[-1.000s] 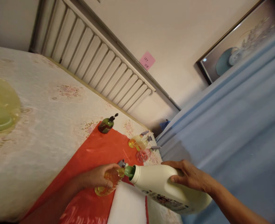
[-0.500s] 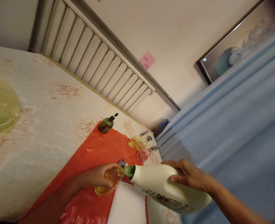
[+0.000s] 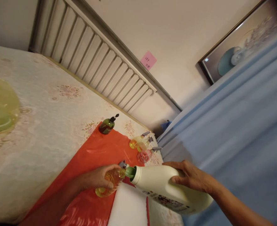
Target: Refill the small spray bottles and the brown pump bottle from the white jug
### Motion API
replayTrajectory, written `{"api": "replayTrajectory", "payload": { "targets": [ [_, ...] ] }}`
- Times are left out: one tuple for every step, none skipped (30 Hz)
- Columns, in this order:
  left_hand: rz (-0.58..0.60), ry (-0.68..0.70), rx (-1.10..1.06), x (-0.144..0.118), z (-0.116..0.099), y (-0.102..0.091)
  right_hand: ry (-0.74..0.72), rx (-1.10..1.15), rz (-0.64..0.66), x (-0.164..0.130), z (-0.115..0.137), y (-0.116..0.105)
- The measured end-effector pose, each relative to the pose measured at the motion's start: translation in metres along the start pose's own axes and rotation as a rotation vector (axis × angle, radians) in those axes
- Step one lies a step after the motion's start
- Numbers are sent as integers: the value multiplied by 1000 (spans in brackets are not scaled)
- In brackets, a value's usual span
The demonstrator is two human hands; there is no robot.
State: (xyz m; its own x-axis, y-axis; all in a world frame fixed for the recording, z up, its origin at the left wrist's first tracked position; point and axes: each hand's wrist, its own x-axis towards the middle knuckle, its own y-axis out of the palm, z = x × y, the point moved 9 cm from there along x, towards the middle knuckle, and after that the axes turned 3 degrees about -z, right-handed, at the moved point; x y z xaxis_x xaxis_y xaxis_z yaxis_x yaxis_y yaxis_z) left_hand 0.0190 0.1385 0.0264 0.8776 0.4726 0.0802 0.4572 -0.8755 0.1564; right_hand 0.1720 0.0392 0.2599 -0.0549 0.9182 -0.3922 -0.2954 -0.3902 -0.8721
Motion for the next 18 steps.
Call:
{"api": "replayTrajectory", "payload": {
  "targets": [
    [-2, 2, 0, 0, -1, 0, 2, -2, -1, 0, -1, 0],
    [-6, 4, 5, 0, -1, 0, 6, -7, -2, 0, -1, 0],
    [-11, 4, 10, 0, -1, -1, 10, -13, -6, 0, -2, 0],
    [-14, 3, 14, 0, 0, -1, 13, -19, -10, 0, -3, -1],
    [-17, 1, 17, 0, 0, -1, 13, -22, -12, 0, -3, -1],
    [-17, 0, 19, 0, 1, -1, 11, -20, -14, 0, -3, -1],
    [-18, 4, 18, 0, 2, -1, 7, -13, -11, 1, -2, -1],
    [-17, 7, 17, 0, 3, -1, 3, -5, -7, 1, -1, -1],
    [-16, 10, 16, 1, 3, -1, 0, 1, -4, 1, -1, 0],
    [-15, 14, 15, 1, 3, -1, -2, 4, -3, 0, 0, 0],
    [-12, 11, 13, 2, 4, -1, -2, 6, -3, 0, 1, 0],
    [-8, 9, 11, 2, 4, -1, -3, 3, -3, 0, 1, 0],
    [-5, 7, 12, 2, 4, -1, -5, -1, -3, 0, 1, 0],
    [-2, 7, 13, 2, 4, -1, -6, -4, -5, 0, 2, -1],
    [1, 8, 14, 2, 4, -1, -7, -6, -5, 0, 2, 0],
    [5, 9, 14, 2, 4, -1, -6, -8, -4, 1, 2, 0],
    [6, 13, 13, 2, 3, -1, -5, -10, -3, 1, 2, 0],
    [6, 20, 11, 2, 3, -1, -2, -11, -3, 1, 1, 0]
  ]
}}
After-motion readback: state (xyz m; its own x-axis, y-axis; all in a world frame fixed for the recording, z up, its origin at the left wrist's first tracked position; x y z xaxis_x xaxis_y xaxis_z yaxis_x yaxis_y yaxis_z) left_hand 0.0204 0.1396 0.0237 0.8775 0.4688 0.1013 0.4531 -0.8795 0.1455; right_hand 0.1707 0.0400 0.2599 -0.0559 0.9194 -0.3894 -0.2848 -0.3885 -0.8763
